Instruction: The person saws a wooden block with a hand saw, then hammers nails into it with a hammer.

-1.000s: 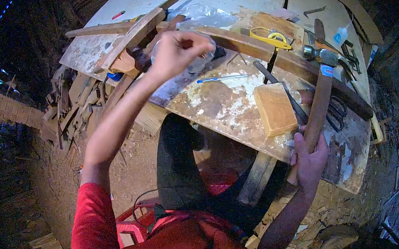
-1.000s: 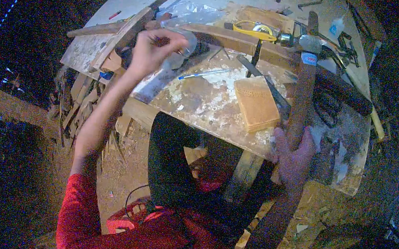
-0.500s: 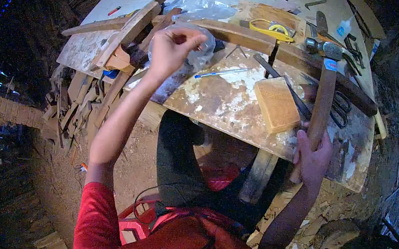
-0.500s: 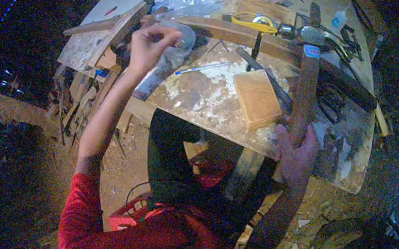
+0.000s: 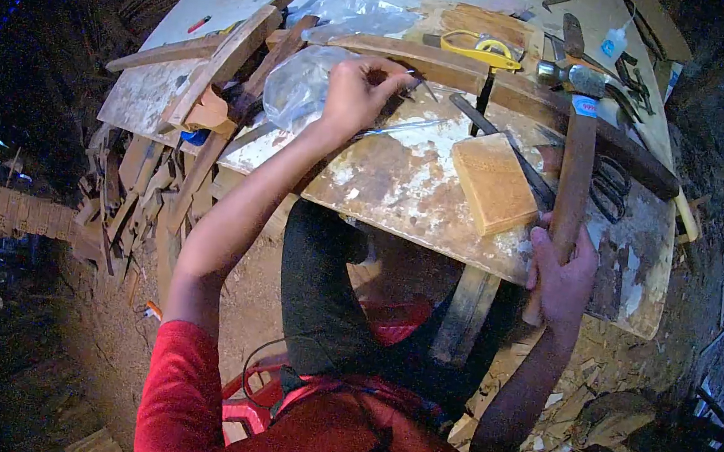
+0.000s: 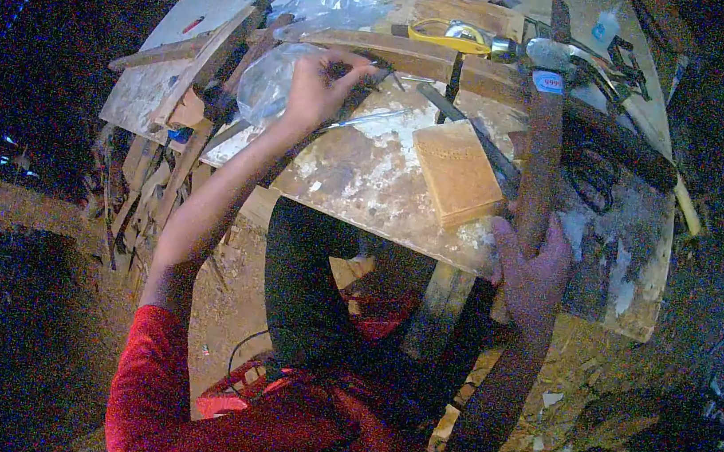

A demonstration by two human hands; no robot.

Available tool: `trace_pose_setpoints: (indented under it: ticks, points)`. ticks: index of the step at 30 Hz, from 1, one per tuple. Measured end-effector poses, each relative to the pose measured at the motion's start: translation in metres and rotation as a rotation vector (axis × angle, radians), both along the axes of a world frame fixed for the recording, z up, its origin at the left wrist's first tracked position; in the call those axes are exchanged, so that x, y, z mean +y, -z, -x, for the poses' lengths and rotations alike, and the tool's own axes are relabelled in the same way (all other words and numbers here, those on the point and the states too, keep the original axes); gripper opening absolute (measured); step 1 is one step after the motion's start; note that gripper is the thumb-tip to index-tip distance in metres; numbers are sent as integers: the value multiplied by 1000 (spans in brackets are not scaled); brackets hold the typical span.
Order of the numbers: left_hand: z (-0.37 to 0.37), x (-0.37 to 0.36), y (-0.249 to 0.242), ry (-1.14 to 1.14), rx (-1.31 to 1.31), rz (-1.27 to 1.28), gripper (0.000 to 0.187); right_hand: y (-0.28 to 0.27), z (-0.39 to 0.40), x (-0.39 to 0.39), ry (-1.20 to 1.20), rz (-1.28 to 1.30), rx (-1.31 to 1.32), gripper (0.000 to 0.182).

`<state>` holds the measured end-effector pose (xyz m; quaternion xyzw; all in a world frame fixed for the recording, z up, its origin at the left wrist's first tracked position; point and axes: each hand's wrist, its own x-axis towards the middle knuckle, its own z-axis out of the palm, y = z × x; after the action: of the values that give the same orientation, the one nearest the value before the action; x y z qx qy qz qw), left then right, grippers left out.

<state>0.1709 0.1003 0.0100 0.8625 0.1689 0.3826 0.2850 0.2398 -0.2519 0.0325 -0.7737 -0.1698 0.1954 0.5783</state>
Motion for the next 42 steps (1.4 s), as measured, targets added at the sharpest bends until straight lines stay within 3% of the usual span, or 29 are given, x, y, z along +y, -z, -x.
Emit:
trace_pose_setpoints:
  ticks: [10, 16, 22, 27, 42]
  points:
    - [-4, 5, 7, 46, 91, 73, 18, 0, 0, 1, -34, -31, -5, 26]
    - [-6, 11, 2, 82, 197, 57, 17, 1, -2, -1, -11, -19, 31, 32]
    - [-5, 15, -5, 143, 262, 0, 16, 14, -6, -1, -15, -30, -119, 31]
    - [-2, 11, -8, 130, 311, -123, 15, 3, -3, -2, -10, 37, -32, 32]
    - [5, 14, -14, 155, 368, -123, 19, 2, -1, -1, -12, 2, 23, 31]
